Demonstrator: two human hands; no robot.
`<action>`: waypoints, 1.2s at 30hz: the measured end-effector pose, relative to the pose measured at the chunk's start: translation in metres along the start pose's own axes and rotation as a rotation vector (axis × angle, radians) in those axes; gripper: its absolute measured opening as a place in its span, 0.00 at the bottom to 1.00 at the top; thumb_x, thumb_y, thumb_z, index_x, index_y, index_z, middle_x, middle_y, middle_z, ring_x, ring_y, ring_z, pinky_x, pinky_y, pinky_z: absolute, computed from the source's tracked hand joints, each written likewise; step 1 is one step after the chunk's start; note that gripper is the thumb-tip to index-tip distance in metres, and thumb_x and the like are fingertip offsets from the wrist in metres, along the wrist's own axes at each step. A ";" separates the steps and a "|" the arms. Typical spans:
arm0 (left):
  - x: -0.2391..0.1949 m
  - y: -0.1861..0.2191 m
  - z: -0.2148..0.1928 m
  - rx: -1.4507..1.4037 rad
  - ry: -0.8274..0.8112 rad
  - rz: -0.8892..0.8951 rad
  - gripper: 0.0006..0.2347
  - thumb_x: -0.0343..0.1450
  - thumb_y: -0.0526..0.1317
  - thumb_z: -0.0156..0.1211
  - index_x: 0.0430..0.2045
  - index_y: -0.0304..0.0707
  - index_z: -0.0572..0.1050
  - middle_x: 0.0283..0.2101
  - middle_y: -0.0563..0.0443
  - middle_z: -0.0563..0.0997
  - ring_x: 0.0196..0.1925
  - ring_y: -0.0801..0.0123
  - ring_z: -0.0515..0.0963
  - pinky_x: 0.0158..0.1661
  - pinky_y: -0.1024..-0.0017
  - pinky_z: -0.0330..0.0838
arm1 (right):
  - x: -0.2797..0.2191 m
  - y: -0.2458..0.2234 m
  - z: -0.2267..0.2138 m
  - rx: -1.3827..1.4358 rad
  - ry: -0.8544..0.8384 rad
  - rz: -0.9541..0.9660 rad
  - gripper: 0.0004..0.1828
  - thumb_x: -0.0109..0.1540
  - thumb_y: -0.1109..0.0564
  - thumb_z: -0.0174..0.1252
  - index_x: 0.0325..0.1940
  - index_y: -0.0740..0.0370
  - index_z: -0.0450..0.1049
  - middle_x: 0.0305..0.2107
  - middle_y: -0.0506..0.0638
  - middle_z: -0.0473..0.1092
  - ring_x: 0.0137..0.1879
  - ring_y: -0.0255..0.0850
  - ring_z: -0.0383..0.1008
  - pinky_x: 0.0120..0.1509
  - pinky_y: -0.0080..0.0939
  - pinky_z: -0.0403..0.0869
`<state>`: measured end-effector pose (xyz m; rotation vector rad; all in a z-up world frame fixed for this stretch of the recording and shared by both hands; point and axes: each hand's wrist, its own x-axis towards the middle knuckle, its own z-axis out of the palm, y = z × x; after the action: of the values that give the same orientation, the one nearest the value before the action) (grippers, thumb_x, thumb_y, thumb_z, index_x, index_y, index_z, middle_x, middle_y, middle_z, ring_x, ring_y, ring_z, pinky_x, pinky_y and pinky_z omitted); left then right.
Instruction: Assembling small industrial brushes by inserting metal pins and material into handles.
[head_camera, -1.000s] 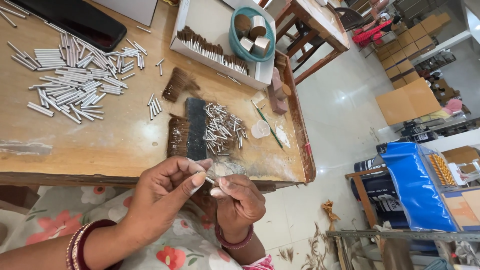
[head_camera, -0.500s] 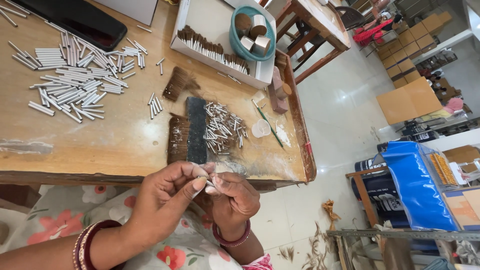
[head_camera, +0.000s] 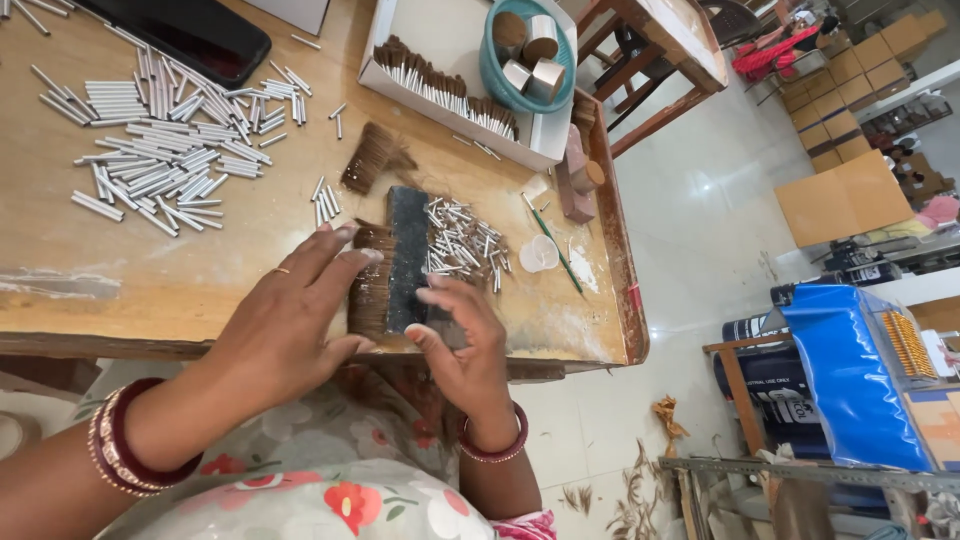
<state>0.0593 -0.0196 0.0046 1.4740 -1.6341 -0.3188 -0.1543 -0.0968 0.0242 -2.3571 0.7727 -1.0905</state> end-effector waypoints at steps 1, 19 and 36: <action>0.002 0.001 0.003 0.000 0.001 0.000 0.36 0.54 0.42 0.75 0.57 0.39 0.65 0.68 0.32 0.62 0.70 0.38 0.60 0.64 0.53 0.59 | -0.001 0.000 0.002 0.000 0.000 -0.001 0.19 0.61 0.60 0.68 0.54 0.67 0.76 0.56 0.60 0.74 0.62 0.52 0.75 0.68 0.47 0.72; -0.011 -0.007 0.009 -0.520 0.533 0.020 0.22 0.77 0.38 0.52 0.66 0.31 0.58 0.77 0.32 0.56 0.83 0.49 0.53 0.78 0.59 0.47 | 0.003 -0.036 0.023 -0.407 -0.100 -0.257 0.07 0.59 0.56 0.69 0.40 0.55 0.79 0.72 0.62 0.55 0.80 0.60 0.47 0.82 0.59 0.51; -0.005 -0.006 0.008 0.218 0.060 -0.050 0.09 0.55 0.44 0.68 0.23 0.45 0.80 0.68 0.33 0.63 0.76 0.42 0.50 0.65 0.27 0.29 | -0.005 -0.011 0.050 -0.519 -0.145 -0.178 0.08 0.67 0.57 0.53 0.48 0.63 0.70 0.73 0.67 0.51 0.78 0.62 0.50 0.82 0.66 0.42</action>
<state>0.0569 -0.0190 -0.0060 1.6727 -1.6259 -0.1257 -0.1140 -0.0776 -0.0019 -2.9506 0.8883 -0.8439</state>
